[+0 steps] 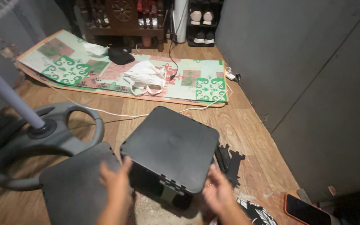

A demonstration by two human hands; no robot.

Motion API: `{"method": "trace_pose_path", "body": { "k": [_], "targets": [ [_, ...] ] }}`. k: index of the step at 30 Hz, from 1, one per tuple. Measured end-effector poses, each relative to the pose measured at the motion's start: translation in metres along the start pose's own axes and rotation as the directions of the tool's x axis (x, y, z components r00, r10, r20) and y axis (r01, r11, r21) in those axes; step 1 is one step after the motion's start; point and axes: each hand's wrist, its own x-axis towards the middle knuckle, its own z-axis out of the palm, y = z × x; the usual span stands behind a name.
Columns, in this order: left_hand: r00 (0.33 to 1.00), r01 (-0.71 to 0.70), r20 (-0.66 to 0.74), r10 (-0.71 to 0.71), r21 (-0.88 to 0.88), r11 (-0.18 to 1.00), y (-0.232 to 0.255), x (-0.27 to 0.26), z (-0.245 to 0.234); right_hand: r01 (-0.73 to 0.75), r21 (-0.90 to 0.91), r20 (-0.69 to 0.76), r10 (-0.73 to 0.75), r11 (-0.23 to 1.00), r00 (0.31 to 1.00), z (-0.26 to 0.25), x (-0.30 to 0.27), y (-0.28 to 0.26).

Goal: The person assembles a small black plastic stool by inserting legs into a base and attaching a top seat. They handle the base, legs, and seat, aligning and pressing parts together by hand.

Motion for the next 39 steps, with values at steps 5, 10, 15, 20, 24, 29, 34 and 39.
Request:
{"method": "trace_pose_path", "body": {
  "k": [5, 10, 15, 20, 24, 29, 34, 39],
  "targets": [
    [0.742, 0.583, 0.441, -0.505, -0.053, 0.810, -0.029, -0.083, 0.008, 0.186, -0.395, -0.172, -0.271, 0.900, 0.947, -0.015, 0.057, -0.045],
    [0.814, 0.285, 0.574, -0.093, -0.254, 0.924, -0.037, -0.113, 0.046, 0.234, -0.429, 0.082, -0.221, 0.873, 0.972, -0.014, 0.105, -0.061],
    [0.808, 0.237, 0.588, -0.027, -0.283, 0.929, -0.035, -0.112, 0.057, 0.123, -0.410, 0.185, -0.049, 0.904, 0.982, -0.008, 0.118, -0.059],
    [0.740, 0.296, 0.670, -0.055, -0.252, 0.921, -0.002, -0.089, 0.041, 0.091, -0.278, 0.172, -0.043, 0.956, 0.984, 0.009, 0.091, -0.054],
    [0.610, 0.384, 0.750, -0.256, 0.003, 0.923, 0.019, -0.039, 0.018, 0.063, -0.229, 0.153, -0.028, 0.971, 0.988, 0.010, 0.054, -0.041],
    [0.506, 0.303, 0.832, -0.226, 0.073, 0.950, 0.020, 0.002, -0.002, -0.165, -0.152, 0.043, 0.173, 0.975, 0.984, 0.014, 0.013, -0.015],
    [0.431, 0.428, 0.862, -0.268, 0.066, 0.901, -0.007, -0.003, -0.002, -0.302, -0.081, 0.119, 0.310, 0.950, 0.943, 0.022, -0.015, 0.013],
    [0.561, 0.464, 0.778, -0.282, -0.013, 0.886, -0.037, -0.009, 0.003, -0.324, -0.124, 0.078, 0.335, 0.938, 0.939, 0.043, -0.023, 0.042]
  ]
}}
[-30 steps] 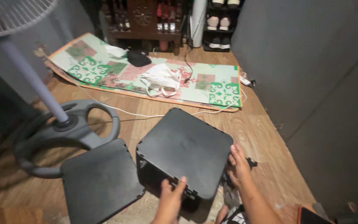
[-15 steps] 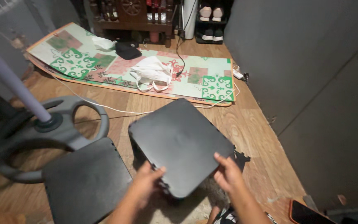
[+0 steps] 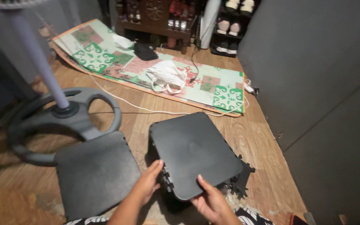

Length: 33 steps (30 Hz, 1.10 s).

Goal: The person assembles a small black plastic stool by inserting legs into a base and attaching a top seat. They handle the base, legs, and seat, aligning and pressing parts together by hand.

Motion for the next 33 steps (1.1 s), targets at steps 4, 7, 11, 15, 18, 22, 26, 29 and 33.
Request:
{"method": "trace_pose_path", "body": {
  "k": [4, 7, 11, 15, 18, 22, 26, 29, 33],
  "targets": [
    [0.999, -0.030, -0.017, 0.028, -0.065, 0.997, -0.016, 0.007, -0.007, 0.060, -0.018, 0.025, -0.059, 0.998, 0.998, 0.007, 0.009, 0.006],
    [0.998, -0.052, -0.048, 0.050, -0.030, 0.998, -0.026, 0.010, -0.012, 0.088, 0.007, 0.008, -0.088, 0.996, 0.996, -0.001, 0.013, 0.008],
    [0.981, -0.193, 0.013, 0.192, 0.059, 0.980, -0.031, 0.011, -0.010, 0.093, 0.019, 0.015, -0.093, 0.996, 0.996, -0.009, 0.017, 0.006],
    [0.937, -0.350, -0.013, 0.350, 0.040, 0.936, -0.033, 0.012, -0.004, 0.076, -0.004, 0.026, -0.076, 0.997, 0.997, -0.009, 0.019, 0.004],
    [0.947, -0.311, -0.045, 0.317, 0.098, 0.945, -0.029, 0.016, 0.002, 0.097, 0.009, 0.011, -0.097, 0.995, 0.995, -0.009, 0.019, -0.001],
    [0.953, -0.295, -0.050, 0.300, 0.094, 0.951, -0.023, 0.014, 0.006, 0.110, 0.011, 0.016, -0.110, 0.994, 0.994, -0.005, 0.017, -0.004],
    [0.961, -0.257, -0.079, 0.264, 0.090, 0.962, -0.022, 0.013, 0.008, 0.115, 0.008, -0.006, -0.115, 0.993, 0.993, -0.003, 0.016, -0.005],
    [0.960, -0.254, -0.096, 0.264, 0.105, 0.962, -0.020, 0.013, 0.009, 0.117, -0.006, -0.046, -0.118, 0.993, 0.992, -0.001, 0.015, -0.006],
    [0.957, -0.272, -0.083, 0.279, 0.088, 0.958, -0.015, 0.009, 0.012, 0.118, 0.012, -0.006, -0.118, 0.993, 0.993, 0.002, 0.013, -0.008]
  ]
}}
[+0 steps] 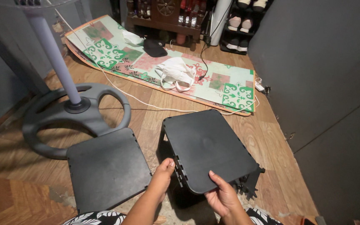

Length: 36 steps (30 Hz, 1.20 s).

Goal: The person assembles a small black plastic stool by inserting legs into a base and attaching a top seat. They handle the base, legs, and seat, aligning and pressing parts together by hand.

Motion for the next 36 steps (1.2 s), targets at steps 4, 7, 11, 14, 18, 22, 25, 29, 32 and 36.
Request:
{"method": "trace_pose_path", "body": {
  "k": [4, 7, 11, 14, 18, 22, 25, 29, 32, 36],
  "targets": [
    [1.000, -0.008, 0.023, 0.009, -0.025, 1.000, 0.004, -0.004, 0.002, 0.009, -0.014, -0.014, -0.009, 1.000, 1.000, 0.001, 0.000, 0.000],
    [0.994, -0.088, 0.064, 0.090, -0.035, 0.996, 0.006, -0.003, 0.005, 0.014, -0.014, -0.040, -0.015, 1.000, 0.999, 0.001, 0.001, 0.000],
    [0.993, -0.080, 0.074, 0.090, -0.127, 0.989, 0.004, 0.004, 0.009, 0.008, 0.008, 0.010, -0.008, 1.000, 1.000, 0.000, 0.002, -0.001],
    [0.998, -0.002, 0.065, 0.017, -0.229, 0.973, -0.001, 0.007, 0.009, 0.000, -0.004, -0.011, 0.000, 1.000, 1.000, -0.005, 0.002, -0.001],
    [0.998, 0.007, 0.056, 0.008, -0.263, 0.965, -0.003, 0.007, 0.007, -0.004, -0.003, -0.013, 0.004, 1.000, 1.000, -0.006, 0.004, 0.001],
    [0.998, 0.014, 0.065, 0.005, -0.290, 0.957, -0.006, 0.007, 0.008, 0.014, -0.027, -0.015, -0.015, 1.000, 1.000, -0.009, 0.004, -0.002],
    [0.999, 0.025, 0.048, -0.013, -0.265, 0.964, -0.009, 0.008, 0.008, -0.016, -0.003, 0.021, 0.016, 1.000, 1.000, -0.011, 0.004, -0.003],
    [0.998, 0.027, 0.058, -0.009, -0.309, 0.951, -0.013, 0.011, 0.011, 0.021, -0.019, 0.000, -0.021, 1.000, 1.000, -0.010, 0.003, -0.003],
    [0.998, 0.013, 0.068, 0.013, -0.364, 0.931, -0.010, 0.012, 0.012, -0.003, 0.020, 0.004, 0.003, 1.000, 1.000, -0.001, -0.002, 0.000],
    [0.997, -0.015, 0.061, 0.045, -0.421, 0.907, -0.010, 0.009, 0.012, -0.051, -0.050, 0.014, 0.052, 0.997, 0.999, 0.009, -0.020, 0.017]
  ]
}}
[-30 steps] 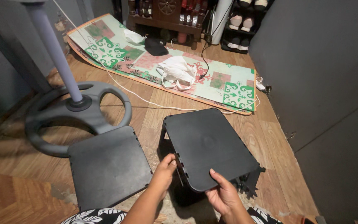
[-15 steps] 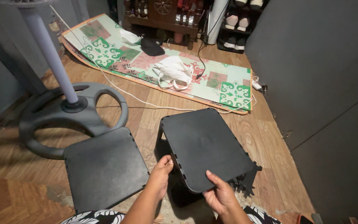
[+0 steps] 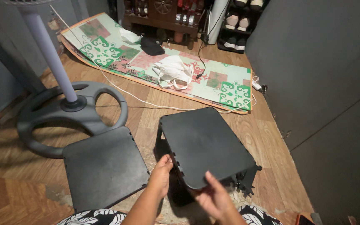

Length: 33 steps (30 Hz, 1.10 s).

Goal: The person assembles a small black plastic stool by inserting legs into a base and attaching a top seat. They handle the base, legs, and seat, aligning and pressing parts together by hand.

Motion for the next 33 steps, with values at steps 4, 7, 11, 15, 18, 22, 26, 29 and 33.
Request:
{"method": "trace_pose_path", "body": {
  "k": [4, 7, 11, 15, 18, 22, 26, 29, 33],
  "targets": [
    [0.999, 0.046, -0.019, -0.047, -0.025, 0.999, -0.001, 0.000, -0.001, -0.017, -0.103, 0.086, 0.026, 0.995, 0.996, 0.010, -0.007, 0.016],
    [1.000, 0.028, 0.013, -0.028, -0.016, 0.999, -0.003, 0.001, -0.004, 0.032, -0.056, 0.115, -0.026, 0.998, 0.993, 0.013, -0.005, 0.018],
    [0.999, -0.009, 0.038, 0.006, 0.058, 0.998, -0.008, 0.002, 0.000, 0.063, -0.028, 0.063, -0.062, 0.998, 0.996, 0.007, -0.003, 0.013],
    [1.000, -0.004, -0.010, 0.005, 0.149, 0.989, -0.005, -0.003, 0.007, 0.055, 0.007, 0.066, -0.055, 0.998, 0.996, 0.004, 0.002, 0.013],
    [1.000, 0.009, -0.016, -0.007, 0.175, 0.985, 0.000, -0.010, 0.011, 0.064, 0.029, 0.038, -0.065, 0.998, 0.997, 0.002, 0.005, 0.014],
    [1.000, -0.005, -0.015, 0.008, 0.168, 0.986, 0.002, -0.014, 0.020, 0.070, 0.021, 0.034, -0.071, 0.997, 0.997, 0.000, 0.006, 0.011],
    [0.999, -0.024, -0.023, 0.027, 0.106, 0.994, 0.000, -0.015, 0.024, 0.065, 0.045, 0.036, -0.066, 0.997, 0.997, 0.000, 0.008, 0.015],
    [0.999, -0.026, -0.024, 0.029, 0.088, 0.996, -0.002, -0.012, 0.024, 0.082, 0.063, 0.035, -0.084, 0.995, 0.996, 0.004, 0.011, 0.017],
    [0.999, -0.015, -0.045, 0.017, 0.037, 0.999, -0.007, -0.008, 0.018, 0.127, 0.018, 0.041, -0.128, 0.992, 0.991, 0.008, 0.010, 0.021]
  ]
}}
